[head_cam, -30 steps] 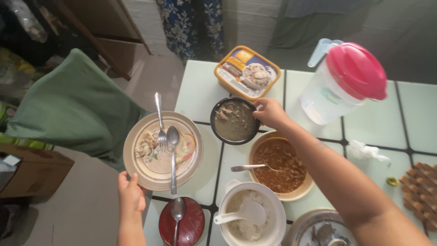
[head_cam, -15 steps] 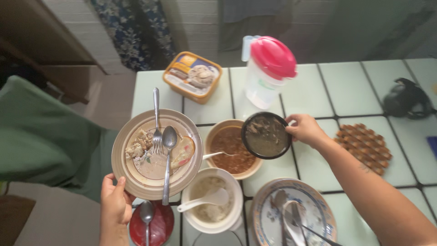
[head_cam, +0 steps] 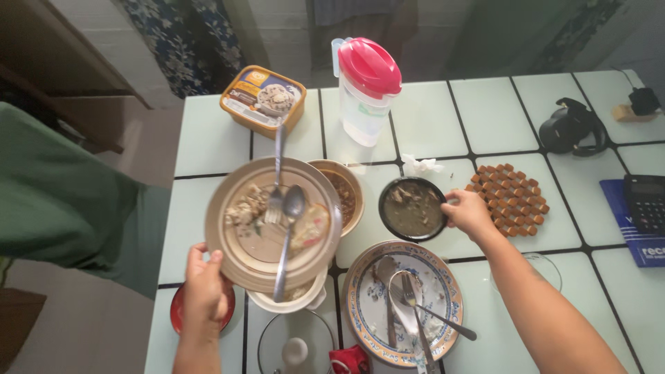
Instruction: The person clears used dishes, bowls, and cutlery from a glass-topped dining table, stacking the plates and utensils and picking up a piece of trash from the floor.
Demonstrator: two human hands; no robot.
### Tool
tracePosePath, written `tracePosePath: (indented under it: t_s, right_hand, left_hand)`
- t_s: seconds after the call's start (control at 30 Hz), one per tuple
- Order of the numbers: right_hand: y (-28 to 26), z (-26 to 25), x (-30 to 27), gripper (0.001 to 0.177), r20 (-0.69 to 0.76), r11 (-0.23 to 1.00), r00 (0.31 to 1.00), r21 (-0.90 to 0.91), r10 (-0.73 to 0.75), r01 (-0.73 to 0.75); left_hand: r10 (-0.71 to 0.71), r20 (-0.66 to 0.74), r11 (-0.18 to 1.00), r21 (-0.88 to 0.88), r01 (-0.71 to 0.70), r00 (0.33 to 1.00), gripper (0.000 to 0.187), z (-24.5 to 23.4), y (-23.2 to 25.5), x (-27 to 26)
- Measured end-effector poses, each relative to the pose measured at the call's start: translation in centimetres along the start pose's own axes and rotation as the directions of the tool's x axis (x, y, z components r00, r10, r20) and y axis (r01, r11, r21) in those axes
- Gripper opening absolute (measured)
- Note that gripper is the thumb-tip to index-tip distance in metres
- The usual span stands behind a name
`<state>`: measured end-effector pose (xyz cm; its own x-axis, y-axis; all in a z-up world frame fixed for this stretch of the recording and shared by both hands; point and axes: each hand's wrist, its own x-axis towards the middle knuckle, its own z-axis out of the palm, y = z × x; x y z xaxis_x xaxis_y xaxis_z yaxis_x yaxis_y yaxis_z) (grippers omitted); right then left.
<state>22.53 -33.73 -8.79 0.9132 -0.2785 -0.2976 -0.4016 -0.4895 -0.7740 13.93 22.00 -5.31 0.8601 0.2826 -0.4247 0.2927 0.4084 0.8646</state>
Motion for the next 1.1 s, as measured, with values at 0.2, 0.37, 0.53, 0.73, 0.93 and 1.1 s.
tracePosePath:
  t_s: [0.2, 0.37, 0.53, 0.73, 0.93, 1.1]
  right_hand:
    - [1.3, -2.3, -2.9, 0.029, 0.000, 0.999, 1.000, 0.013, -0.029, 0.029]
    - [2.7, -4.4, -5.9, 0.030, -0.006, 0.997, 0.998, -0.056, -0.059, 0.058]
    - [4.1, -5.6, -8.7, 0.032, 0.040, 0.999, 0.999, 0.042, -0.008, 0.006]
    - [5.8, -6.1, -10.1, 0.028, 0.087, 0.999, 0.996, 0.040, 0.029, -0.033]
    - [5.9, -6.8, -10.3, 0.028, 0.072, 0.997, 0.997, 0.061, 0.035, -0.039]
    - [5.9, -5.4, -8.7, 0.029, -0.016, 0.996, 0.999, 0.079, 0.038, -0.036]
  left_hand:
    - [0.006, -0.006, 0.993, 0.115, -0.005, 1.000, 0.022, 1.0, -2.8, -3.5]
    - [0.021, -0.026, 0.995, 0.102, -0.019, 0.999, 0.022, 2.0, -3.9, -6.1]
    - [0.020, -0.010, 0.997, 0.071, -0.019, 1.000, 0.024, 2.7, -5.9, -8.6]
    - [-0.003, -0.006, 0.997, 0.076, 0.004, 1.000, 0.023, 4.5, -8.0, -11.1]
    - [-0.036, -0.006, 0.996, 0.084, 0.036, 0.999, 0.021, 5.4, -9.2, -12.3]
    - [-0.030, -0.004, 0.998, 0.053, 0.030, 1.000, 0.022, 4.4, -9.6, -12.6]
